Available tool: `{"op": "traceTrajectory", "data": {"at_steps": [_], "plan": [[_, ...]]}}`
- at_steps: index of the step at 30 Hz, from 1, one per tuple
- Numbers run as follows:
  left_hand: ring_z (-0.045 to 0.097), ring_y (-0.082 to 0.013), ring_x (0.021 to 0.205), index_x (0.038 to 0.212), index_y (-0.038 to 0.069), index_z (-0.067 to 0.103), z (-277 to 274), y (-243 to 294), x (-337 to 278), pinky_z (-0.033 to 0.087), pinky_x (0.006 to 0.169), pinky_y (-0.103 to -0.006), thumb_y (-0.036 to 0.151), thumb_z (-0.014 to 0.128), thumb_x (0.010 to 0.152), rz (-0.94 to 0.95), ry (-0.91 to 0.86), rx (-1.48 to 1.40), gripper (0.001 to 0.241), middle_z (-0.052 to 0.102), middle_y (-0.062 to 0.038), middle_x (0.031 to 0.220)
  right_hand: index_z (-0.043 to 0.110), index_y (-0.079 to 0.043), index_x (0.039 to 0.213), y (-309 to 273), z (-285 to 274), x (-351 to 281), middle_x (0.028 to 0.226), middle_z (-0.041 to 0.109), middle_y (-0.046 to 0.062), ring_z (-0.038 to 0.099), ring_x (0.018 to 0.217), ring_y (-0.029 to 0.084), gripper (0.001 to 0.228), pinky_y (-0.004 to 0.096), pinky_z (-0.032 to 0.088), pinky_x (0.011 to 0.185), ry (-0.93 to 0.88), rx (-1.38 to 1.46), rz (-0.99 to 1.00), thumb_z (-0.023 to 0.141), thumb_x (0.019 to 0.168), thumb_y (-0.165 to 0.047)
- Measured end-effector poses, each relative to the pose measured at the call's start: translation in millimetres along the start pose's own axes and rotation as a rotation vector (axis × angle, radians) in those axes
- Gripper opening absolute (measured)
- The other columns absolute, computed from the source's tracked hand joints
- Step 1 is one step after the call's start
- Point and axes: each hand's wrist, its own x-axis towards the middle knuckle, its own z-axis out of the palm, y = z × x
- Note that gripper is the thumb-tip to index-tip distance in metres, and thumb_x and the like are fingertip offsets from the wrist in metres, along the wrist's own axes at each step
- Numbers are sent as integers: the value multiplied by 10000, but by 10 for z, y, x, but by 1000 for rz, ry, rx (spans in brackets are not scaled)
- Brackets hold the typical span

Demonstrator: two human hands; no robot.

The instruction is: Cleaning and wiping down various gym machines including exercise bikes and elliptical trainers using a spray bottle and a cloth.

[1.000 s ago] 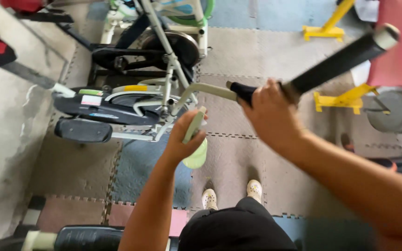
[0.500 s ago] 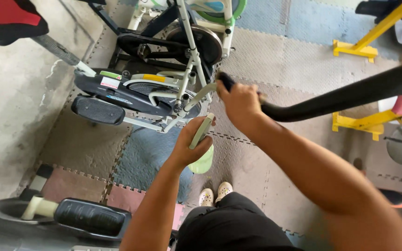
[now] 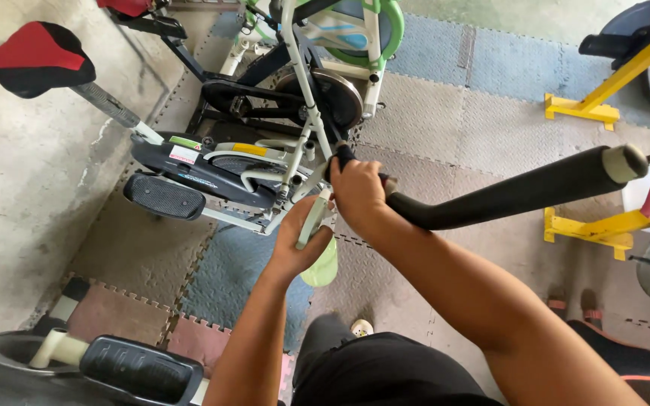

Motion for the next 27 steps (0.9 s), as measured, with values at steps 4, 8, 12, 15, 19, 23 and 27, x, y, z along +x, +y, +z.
{"op": "traceTrajectory", "data": {"at_steps": [4, 8, 12, 15, 19, 23, 27], "plan": [[656, -232, 1103, 1265, 34, 623, -15, -40, 9, 506, 985, -352, 23, 664, 855, -7, 18, 34, 411, 661, -123, 1194, 428, -137, 1556, 45, -129, -86, 1015, 660, 129, 647, 929, 297, 625, 480, 462, 835, 91, 57, -44, 550, 959, -275], [659, -216, 1062, 1239, 45, 648, -142, -99, 174, 519, 949, -352, 51, 676, 856, -3, -19, 46, 384, 676, -101, 1137, 352, -125, 1559, 168, -245, -453, 1190, 617, 242, 618, 993, 383, 744, 497, 433, 941, 193, -81, -150, 541, 862, -301], [665, -199, 1008, 1243, 48, 635, -317, -367, 490, 521, 909, -339, 82, 672, 829, -30, -60, 17, 418, 676, -81, 1098, 338, -98, 1542, 339, -460, -562, 1230, 626, 289, 628, 963, 398, 752, 505, 458, 921, 251, -63, -120, 535, 842, -290], [668, -219, 1059, 1237, 50, 646, -426, -579, 772, 523, 959, -344, 66, 636, 834, -51, -76, -17, 404, 682, -86, 1137, 327, -48, 1562, 312, -558, -436, 1074, 644, 235, 636, 838, 327, 755, 437, 478, 814, 100, 43, -83, 551, 859, -210], [666, -240, 1122, 1249, 46, 639, -699, -851, 1304, 514, 992, -357, 56, 623, 837, -46, -199, -55, 413, 688, -99, 1181, 397, -67, 1555, 106, -409, -5, 939, 653, 132, 647, 805, 280, 678, 403, 486, 754, -70, 164, 21, 557, 903, -164], [672, -232, 1126, 1242, 46, 645, -961, -1175, 1721, 525, 1018, -359, 57, 593, 847, -23, -332, -97, 399, 680, -110, 1192, 528, -114, 1446, -209, -217, 494, 905, 671, 100, 670, 785, 276, 537, 411, 492, 696, -137, 305, 162, 559, 913, -175], [675, -235, 1108, 1222, 39, 645, -1212, -1447, 2005, 521, 1022, -361, 61, 591, 833, -1, -478, -122, 393, 691, -110, 1154, 602, -129, 1314, -497, 12, 1065, 925, 689, 87, 693, 825, 283, 380, 425, 495, 707, -276, 372, 229, 540, 946, -201]]}}
